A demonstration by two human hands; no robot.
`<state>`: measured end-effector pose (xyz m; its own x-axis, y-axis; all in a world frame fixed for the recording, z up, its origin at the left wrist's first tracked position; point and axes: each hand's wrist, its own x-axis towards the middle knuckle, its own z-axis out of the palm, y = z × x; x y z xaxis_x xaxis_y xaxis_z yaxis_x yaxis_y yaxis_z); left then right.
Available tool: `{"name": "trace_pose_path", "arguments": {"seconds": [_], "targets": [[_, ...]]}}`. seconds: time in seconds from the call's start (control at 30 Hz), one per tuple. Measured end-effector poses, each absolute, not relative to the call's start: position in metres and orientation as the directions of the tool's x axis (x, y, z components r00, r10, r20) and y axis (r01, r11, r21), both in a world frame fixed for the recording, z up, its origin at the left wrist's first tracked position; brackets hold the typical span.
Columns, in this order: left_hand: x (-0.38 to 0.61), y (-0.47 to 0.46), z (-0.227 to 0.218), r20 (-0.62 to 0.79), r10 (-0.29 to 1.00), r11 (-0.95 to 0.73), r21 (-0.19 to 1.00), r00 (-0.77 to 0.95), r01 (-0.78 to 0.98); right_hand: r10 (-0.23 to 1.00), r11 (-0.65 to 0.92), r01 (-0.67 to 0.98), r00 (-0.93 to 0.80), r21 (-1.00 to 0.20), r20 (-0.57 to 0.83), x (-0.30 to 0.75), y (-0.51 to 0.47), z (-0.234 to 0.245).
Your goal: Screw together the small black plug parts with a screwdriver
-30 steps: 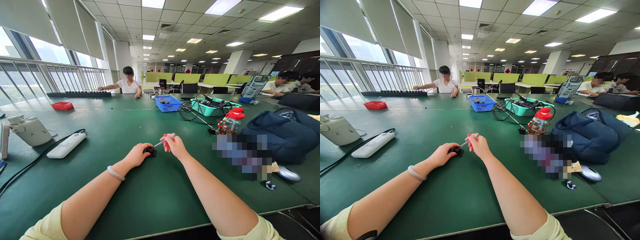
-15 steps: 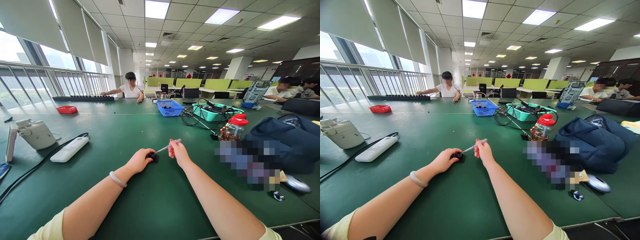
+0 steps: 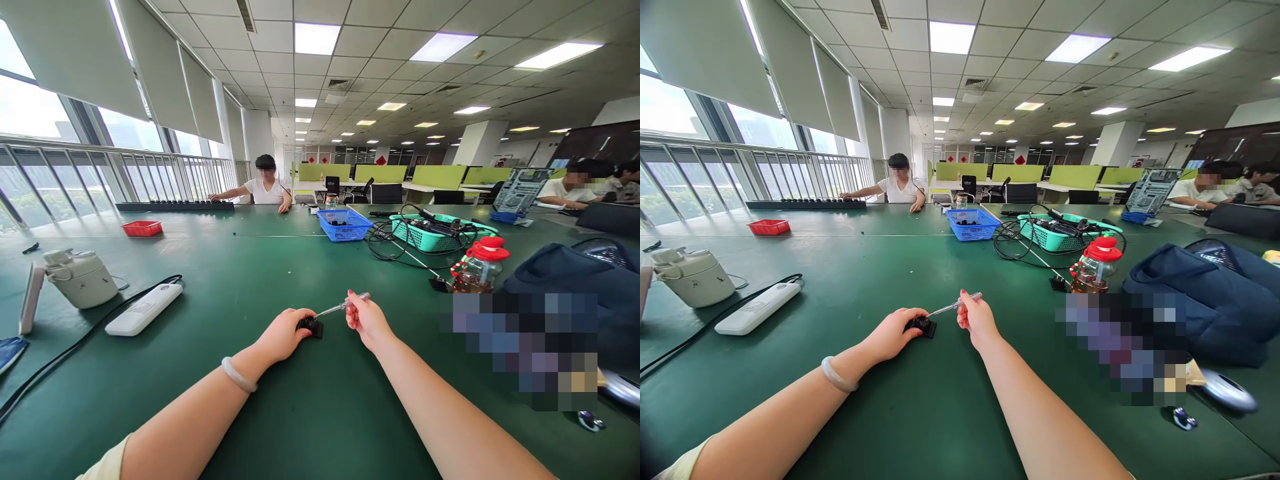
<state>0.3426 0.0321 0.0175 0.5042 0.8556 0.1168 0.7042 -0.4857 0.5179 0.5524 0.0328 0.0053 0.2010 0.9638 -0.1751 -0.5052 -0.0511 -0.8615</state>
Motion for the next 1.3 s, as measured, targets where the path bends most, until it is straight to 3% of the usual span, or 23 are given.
{"name": "trace_pose_path", "arguments": {"seconds": [0.13, 0.23, 0.43, 0.6, 0.73, 1.3], "targets": [[0.343, 0.032, 0.017, 0.113, 0.861, -0.478, 0.509, 0.495, 0.716, 0.933, -0.012, -0.738, 0.235, -0.674, -0.274, 0.558, 0.035, 0.009], [0.343, 0.032, 0.016, 0.109, 0.861, -0.478, 0.511, 0.497, 0.715, 0.921, 0.079, -0.798, 0.288, -0.597, -0.264, 0.564, 0.036, 0.011], [0.343, 0.032, 0.016, 0.124, 0.853, -0.490, 0.525, 0.507, 0.696, 0.952, 0.158, -0.670, 0.299, -0.725, -0.069, 0.563, 0.035, 0.010], [0.343, 0.033, 0.015, 0.138, 0.848, -0.500, 0.530, 0.512, 0.685, 0.958, 0.189, -0.397, 0.275, -0.898, 0.080, 0.554, 0.034, 0.006], [0.342, 0.033, 0.015, 0.138, 0.850, -0.497, 0.530, 0.508, 0.687, 0.945, 0.237, -0.240, 0.283, -0.941, 0.166, 0.549, 0.031, 0.004], [0.341, 0.034, 0.014, 0.124, 0.858, -0.483, 0.529, 0.499, 0.698, 0.951, 0.231, -0.210, 0.255, -0.950, 0.175, 0.547, 0.028, 0.004]]}}
